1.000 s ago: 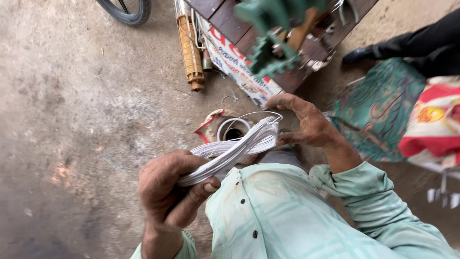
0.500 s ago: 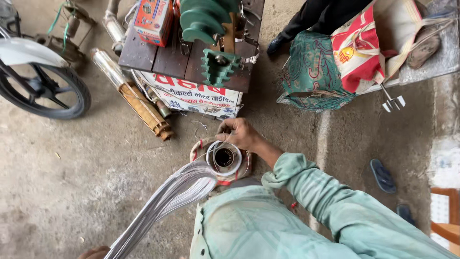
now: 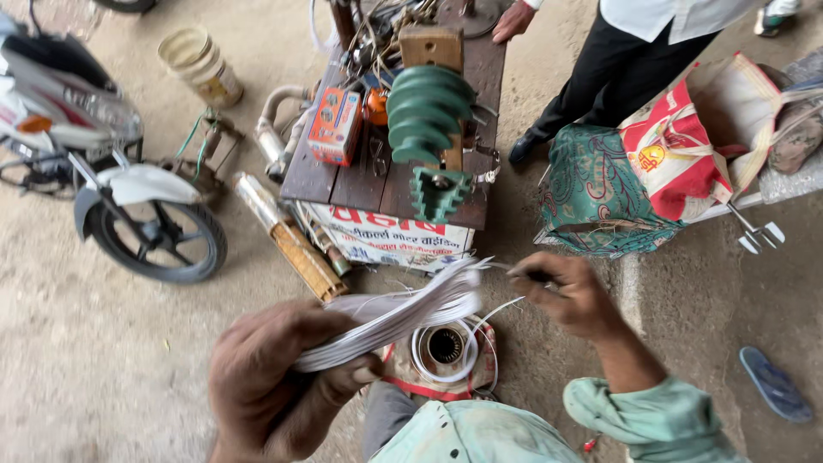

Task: The person holds a green grooved pulley-like component mounted on a wooden board and winds white wire by hand around its grooves, guiding the wire from a spool. They cut the wire with scissors, tie the coil, and later unwind and rewrap the wire around the component.

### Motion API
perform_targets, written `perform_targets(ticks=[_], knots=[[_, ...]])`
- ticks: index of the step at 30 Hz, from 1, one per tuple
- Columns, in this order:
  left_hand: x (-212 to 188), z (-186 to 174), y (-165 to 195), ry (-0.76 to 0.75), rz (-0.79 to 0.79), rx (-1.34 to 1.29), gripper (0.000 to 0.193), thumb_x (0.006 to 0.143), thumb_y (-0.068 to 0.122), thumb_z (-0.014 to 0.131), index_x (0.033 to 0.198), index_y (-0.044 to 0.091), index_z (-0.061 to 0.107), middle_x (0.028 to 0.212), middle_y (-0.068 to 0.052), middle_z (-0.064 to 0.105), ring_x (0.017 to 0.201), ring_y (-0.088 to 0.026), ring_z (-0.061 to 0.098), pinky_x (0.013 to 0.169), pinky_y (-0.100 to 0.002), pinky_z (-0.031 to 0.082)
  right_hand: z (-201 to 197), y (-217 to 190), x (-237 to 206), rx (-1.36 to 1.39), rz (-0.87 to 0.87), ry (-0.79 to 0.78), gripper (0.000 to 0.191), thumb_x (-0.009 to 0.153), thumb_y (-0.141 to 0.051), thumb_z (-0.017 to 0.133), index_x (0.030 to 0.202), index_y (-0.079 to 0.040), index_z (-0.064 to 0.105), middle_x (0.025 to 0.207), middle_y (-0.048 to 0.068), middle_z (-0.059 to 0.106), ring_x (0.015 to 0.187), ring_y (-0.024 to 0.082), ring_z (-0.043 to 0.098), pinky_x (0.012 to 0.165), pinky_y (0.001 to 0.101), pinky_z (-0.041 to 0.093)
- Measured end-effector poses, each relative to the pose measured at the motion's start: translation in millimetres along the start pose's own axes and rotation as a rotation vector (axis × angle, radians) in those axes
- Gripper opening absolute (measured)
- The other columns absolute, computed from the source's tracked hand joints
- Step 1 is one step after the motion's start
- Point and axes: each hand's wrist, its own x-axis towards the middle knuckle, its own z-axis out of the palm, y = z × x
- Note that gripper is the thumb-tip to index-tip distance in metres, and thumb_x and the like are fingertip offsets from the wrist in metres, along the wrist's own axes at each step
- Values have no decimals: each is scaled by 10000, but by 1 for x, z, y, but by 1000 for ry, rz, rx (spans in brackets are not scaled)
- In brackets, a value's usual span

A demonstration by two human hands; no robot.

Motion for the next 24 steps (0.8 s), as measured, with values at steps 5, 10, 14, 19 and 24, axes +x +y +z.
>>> perform_targets(ticks=[5, 10, 14, 19, 24], knots=[[91, -21, -24, -125, 294, -154, 291, 886, 228, 809, 1000, -13, 694, 807, -44, 749, 693, -101, 747, 614, -225, 574, -4, -15, -13, 230, -60, 453, 154, 955, -84, 749, 1107, -63, 738, 841, 11, 703, 729, 48, 596, 643, 216, 478], [177, -32, -44, -293, 680, -206, 290, 967, 200, 854, 1029, -14, 668, 884, -87, 730, 705, -155, 733, 603, -275, 555, 27, -58, -14, 132, -144, 856, 73, 1056, -30, 718, 1116, 5, 694, 903, 62, 700, 727, 79, 603, 665, 209, 476], [232, -30, -49, -339, 1009, -204, 254, 999, 190, 847, 1095, 45, 662, 916, -83, 700, 765, -227, 722, 663, -326, 560, 50, -89, 0, 146, -171, 1005, 25, 1092, 10, 666, 1106, 24, 682, 939, 80, 702, 795, 121, 643, 711, 247, 499], [265, -7, -56, -270, 1373, -159, 255, 947, 214, 774, 1104, 47, 661, 960, -78, 693, 791, -250, 699, 680, -363, 542, 59, -99, 16, 207, -125, 1042, 106, 1015, 12, 669, 1120, -2, 677, 958, 65, 705, 855, 144, 657, 791, 301, 546], [273, -2, -64, -356, 1354, -99, 270, 960, 266, 862, 944, 76, 671, 789, -75, 653, 659, -262, 644, 596, -404, 481, 55, -102, 37, 165, -43, 949, 159, 962, 3, 695, 1117, -15, 663, 972, 51, 708, 838, 127, 662, 785, 280, 547]])
